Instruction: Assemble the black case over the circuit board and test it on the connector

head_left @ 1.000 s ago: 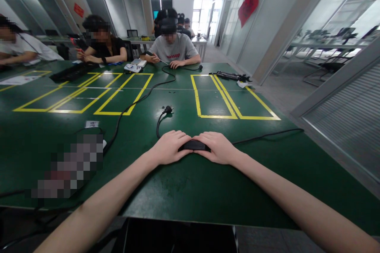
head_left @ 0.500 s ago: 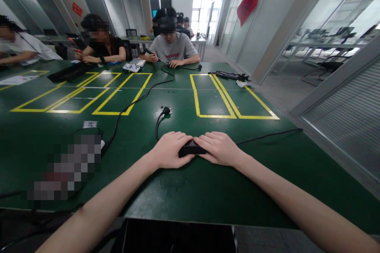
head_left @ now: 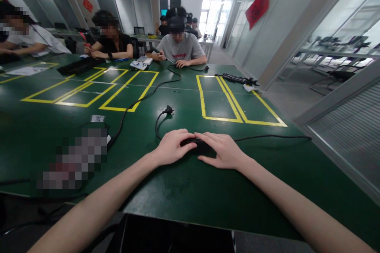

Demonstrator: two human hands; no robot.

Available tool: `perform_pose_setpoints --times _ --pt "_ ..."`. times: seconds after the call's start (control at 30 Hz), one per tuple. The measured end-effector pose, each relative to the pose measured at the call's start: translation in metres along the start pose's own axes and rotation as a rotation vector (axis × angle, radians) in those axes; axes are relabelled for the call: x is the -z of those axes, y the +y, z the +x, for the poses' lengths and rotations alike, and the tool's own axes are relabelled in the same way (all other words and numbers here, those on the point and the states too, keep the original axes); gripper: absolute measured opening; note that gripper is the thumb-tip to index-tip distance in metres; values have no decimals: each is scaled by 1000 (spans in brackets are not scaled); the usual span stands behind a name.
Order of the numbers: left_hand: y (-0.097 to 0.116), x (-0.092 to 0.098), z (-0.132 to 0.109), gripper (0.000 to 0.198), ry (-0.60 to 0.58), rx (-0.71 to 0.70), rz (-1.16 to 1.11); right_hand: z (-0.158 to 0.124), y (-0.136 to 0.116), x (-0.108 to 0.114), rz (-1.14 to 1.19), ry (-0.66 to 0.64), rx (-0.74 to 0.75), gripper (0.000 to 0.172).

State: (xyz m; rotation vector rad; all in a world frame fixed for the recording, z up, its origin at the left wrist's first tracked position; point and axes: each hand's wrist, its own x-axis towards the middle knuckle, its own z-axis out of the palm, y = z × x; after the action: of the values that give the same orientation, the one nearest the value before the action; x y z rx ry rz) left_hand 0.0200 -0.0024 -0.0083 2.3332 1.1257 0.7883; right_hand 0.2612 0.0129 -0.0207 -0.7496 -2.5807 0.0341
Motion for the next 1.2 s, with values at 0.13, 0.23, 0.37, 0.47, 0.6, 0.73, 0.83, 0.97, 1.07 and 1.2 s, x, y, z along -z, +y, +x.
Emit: perform_pose_setpoints --times 0.13,0.23,0.37,0.47,0.6,0.73,0.83,0.97,1.07,1.2 --pt "1 -2 -2 30 -17 -86 169 1 -2 -2 151 -40 -185 33" --pt "1 -4 -2 29 -42 -77 172 1 -1 -6 122 -57 -227 42" --pt "1 -7 -3 42 -67 -119 231 1 -2 -14 40 -55 -321 57" --pt "1 -11 -1 56 -84 -185 360 3 -4 -16 57 -72 -422 65" --pt "4 -15 2 49 -97 -250 500 6 -5 -14 211 -64 -504 68" --pt "6 -16 2 51 -95 -315 602 6 -4 -10 400 -61 -548 64" --pt "5 -16 1 42 -76 -358 597 5 -2 -7 399 -99 -523 62" --pt "1 -18 1 39 -18 -338 547 2 -2 -1 211 17 -308 45" --pt "0 -17 2 37 -9 -298 524 0 -2 2 78 47 -40 35" --pt "0 -13 2 40 -1 -278 500 -1 0 1 -51 41 58 29"
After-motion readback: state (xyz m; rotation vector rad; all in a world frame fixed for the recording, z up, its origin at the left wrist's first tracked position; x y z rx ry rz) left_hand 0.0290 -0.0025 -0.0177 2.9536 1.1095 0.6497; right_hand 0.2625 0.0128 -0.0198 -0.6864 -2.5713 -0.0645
